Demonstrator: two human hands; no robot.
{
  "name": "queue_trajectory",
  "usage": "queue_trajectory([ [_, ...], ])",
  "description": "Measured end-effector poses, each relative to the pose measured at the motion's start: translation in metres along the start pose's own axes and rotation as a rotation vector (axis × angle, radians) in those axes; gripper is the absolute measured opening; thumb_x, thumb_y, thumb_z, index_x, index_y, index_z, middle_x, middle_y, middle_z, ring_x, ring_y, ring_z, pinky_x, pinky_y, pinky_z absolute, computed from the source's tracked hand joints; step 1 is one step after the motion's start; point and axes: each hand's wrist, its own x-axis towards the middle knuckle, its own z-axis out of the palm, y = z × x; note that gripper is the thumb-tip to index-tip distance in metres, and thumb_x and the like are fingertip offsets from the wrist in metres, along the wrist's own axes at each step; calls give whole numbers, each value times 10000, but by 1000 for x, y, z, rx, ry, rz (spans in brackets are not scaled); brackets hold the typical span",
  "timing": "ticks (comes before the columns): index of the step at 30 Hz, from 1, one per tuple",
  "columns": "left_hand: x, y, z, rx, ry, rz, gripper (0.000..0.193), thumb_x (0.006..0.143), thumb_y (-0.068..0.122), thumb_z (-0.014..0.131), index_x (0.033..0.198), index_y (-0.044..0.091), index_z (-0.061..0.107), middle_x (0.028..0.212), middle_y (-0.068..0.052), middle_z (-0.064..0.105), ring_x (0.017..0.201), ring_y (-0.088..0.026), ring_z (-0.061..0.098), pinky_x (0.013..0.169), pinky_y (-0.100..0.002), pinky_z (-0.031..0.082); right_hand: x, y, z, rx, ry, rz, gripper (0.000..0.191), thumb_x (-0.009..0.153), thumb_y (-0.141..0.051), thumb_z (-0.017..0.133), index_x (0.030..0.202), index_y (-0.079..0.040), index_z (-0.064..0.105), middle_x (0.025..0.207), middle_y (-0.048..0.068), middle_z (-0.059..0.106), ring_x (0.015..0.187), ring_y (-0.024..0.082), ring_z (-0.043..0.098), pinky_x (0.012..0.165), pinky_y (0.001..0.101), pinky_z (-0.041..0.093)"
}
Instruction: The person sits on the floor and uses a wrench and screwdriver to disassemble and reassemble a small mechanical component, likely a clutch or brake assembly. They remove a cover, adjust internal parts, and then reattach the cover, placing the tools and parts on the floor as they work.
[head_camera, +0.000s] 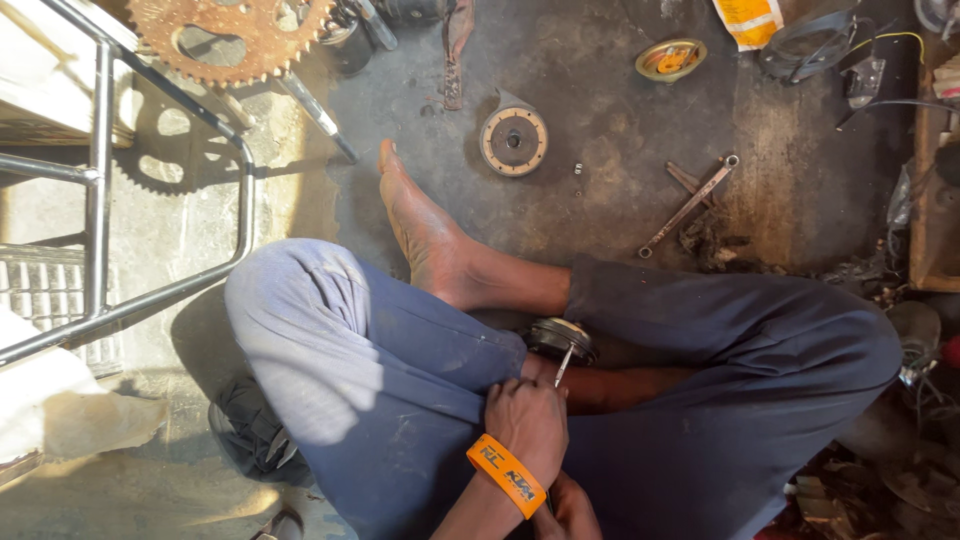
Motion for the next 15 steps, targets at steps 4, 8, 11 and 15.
queue_trajectory([
  [4,2,5,-3,12,-281,-233,314,1053,259,530,950,14,698,730,-237,710,685,-414,722,662,-499,586,5,5,-6,17,-78,-111,465,945,-114,593,1367,78,557,1355,207,699,1325,259,620,1140,372,400],
  [8,2,10,-12,-48,-273,-236,337,1052,249,521,894,24,716,720,-233,697,677,-415,716,648,-505,582,5,7,-41,-58,-50,100,339,986,-189,535,1209,26,674,997,208,735,946,251,679,881,361,511],
  [11,5,8,-17,-159,-257,-275,335,1036,255,542,873,20,717,709,-217,708,681,-405,714,653,-493,573,-8,-29,-87,-121,96,151,354,1022,-288,503,1093,-33,737,656,179,663,597,227,646,620,343,542],
  [15,8,1,-16,-401,-277,-316,306,1021,203,556,849,-3,701,691,-183,719,677,-320,748,639,-432,588,-19,-133,-143,-633,308,10,384,1012,-315,529,1289,-117,708,718,68,645,606,167,613,606,329,506],
])
